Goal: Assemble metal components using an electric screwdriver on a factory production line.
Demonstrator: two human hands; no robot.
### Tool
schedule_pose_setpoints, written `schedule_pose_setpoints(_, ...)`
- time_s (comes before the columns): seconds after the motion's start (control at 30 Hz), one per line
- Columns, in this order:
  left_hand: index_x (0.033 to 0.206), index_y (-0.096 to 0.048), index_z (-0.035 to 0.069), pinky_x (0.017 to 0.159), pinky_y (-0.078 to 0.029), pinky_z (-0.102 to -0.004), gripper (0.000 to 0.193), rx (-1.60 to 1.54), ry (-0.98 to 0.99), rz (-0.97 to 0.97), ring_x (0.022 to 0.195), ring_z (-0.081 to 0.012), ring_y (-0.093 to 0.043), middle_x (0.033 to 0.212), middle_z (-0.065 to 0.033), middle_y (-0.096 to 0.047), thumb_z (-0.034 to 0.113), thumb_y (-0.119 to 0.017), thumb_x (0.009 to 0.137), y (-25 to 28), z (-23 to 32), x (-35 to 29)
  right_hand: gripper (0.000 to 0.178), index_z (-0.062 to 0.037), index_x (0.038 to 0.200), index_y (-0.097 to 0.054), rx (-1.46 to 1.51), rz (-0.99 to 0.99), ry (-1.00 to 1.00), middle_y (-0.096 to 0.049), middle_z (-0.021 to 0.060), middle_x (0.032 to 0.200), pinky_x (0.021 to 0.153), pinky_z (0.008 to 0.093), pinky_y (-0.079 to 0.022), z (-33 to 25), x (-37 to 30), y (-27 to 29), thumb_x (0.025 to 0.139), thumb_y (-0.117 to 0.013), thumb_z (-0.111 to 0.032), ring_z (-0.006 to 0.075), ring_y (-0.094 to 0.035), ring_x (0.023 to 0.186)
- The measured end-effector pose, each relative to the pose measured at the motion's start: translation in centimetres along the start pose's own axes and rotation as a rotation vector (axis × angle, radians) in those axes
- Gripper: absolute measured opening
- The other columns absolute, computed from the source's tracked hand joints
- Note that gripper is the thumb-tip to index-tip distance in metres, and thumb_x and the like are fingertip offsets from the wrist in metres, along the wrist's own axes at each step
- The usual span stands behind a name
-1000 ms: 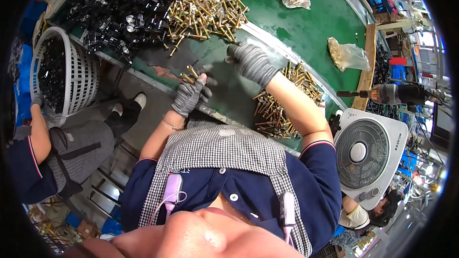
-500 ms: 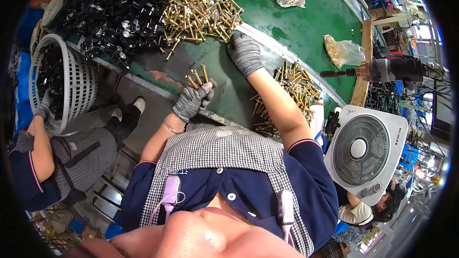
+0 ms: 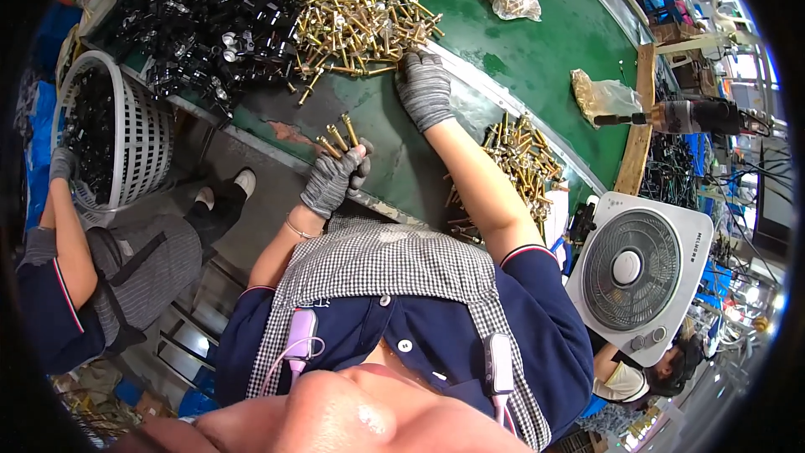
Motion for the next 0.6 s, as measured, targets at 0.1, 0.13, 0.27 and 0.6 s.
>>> schedule_pose_setpoints(0.1, 0.096, -0.061, 0.010, 0.039, -0.034, -0.0167, 0.018, -0.016, 0.010, 0.005, 0.047, -0.0023, -0.044, 0.066, 0.0045, -0.054, 0.026, -0.059, 0.088, 0.1, -0.2, 0.0, 0.023, -0.0082, 0.089, -0.059, 0.009, -0.111, -0.034, -0.058, 0.0157, 0.093, 0.077, 0.0438, -0.046, 0.3, 0.2, -0.3, 0.072, -0.064, -0.023, 0.0332, -0.054, 0.090)
schedule_pose_setpoints(0.13, 0.095, -0.061, 0.009, 0.039, -0.034, -0.0167, 0.018, -0.019, 0.013, 0.005, 0.046, -0.0025, -0.044, 0.066, 0.0044, -0.054, 0.026, -0.059, 0.088, 0.0, -0.2, 0.0, 0.024, -0.0089, 0.091, -0.059, 0.003, -0.108, -0.005, -0.058, 0.0157, 0.093, 0.077, 0.0432, -0.046, 0.1, 0.2, -0.2, 0.073, -0.064, -0.023, 0.0330, -0.054, 0.090)
schedule_pose_setpoints(0.27, 0.092, -0.061, 0.009, 0.039, -0.034, -0.0170, 0.018, -0.014, 0.024, 0.011, 0.045, -0.0029, -0.043, 0.065, 0.0043, -0.054, 0.026, -0.059, 0.087, -0.8, 0.1, -0.2, 0.027, -0.0097, 0.096, -0.062, 0.010, -0.112, 0.094, -0.058, 0.0166, 0.095, 0.077, 0.0424, -0.046, -0.5, 0.2, 0.1, 0.073, -0.065, -0.023, 0.0334, -0.054, 0.089)
schedule_pose_setpoints(0.6, 0.080, -0.056, 0.011, 0.040, -0.034, -0.0191, 0.018, 0.134, -0.092, -0.008, 0.043, -0.0038, -0.041, 0.059, 0.0048, -0.050, 0.026, -0.067, 0.082, -0.5, 0.5, -0.2, 0.034, -0.0113, 0.103, -0.063, 0.111, -0.456, 0.192, -0.057, 0.0157, 0.098, 0.079, 0.0424, -0.047, -0.8, -1.3, 0.1, 0.073, -0.066, -0.028, 0.0328, -0.056, 0.095)
Point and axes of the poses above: each hand's wrist, its own x-axis towards the middle knuckle, its own y-axis out of the back of the hand, z = x × y, the point moved 5 cm from there along x, towards the middle knuckle
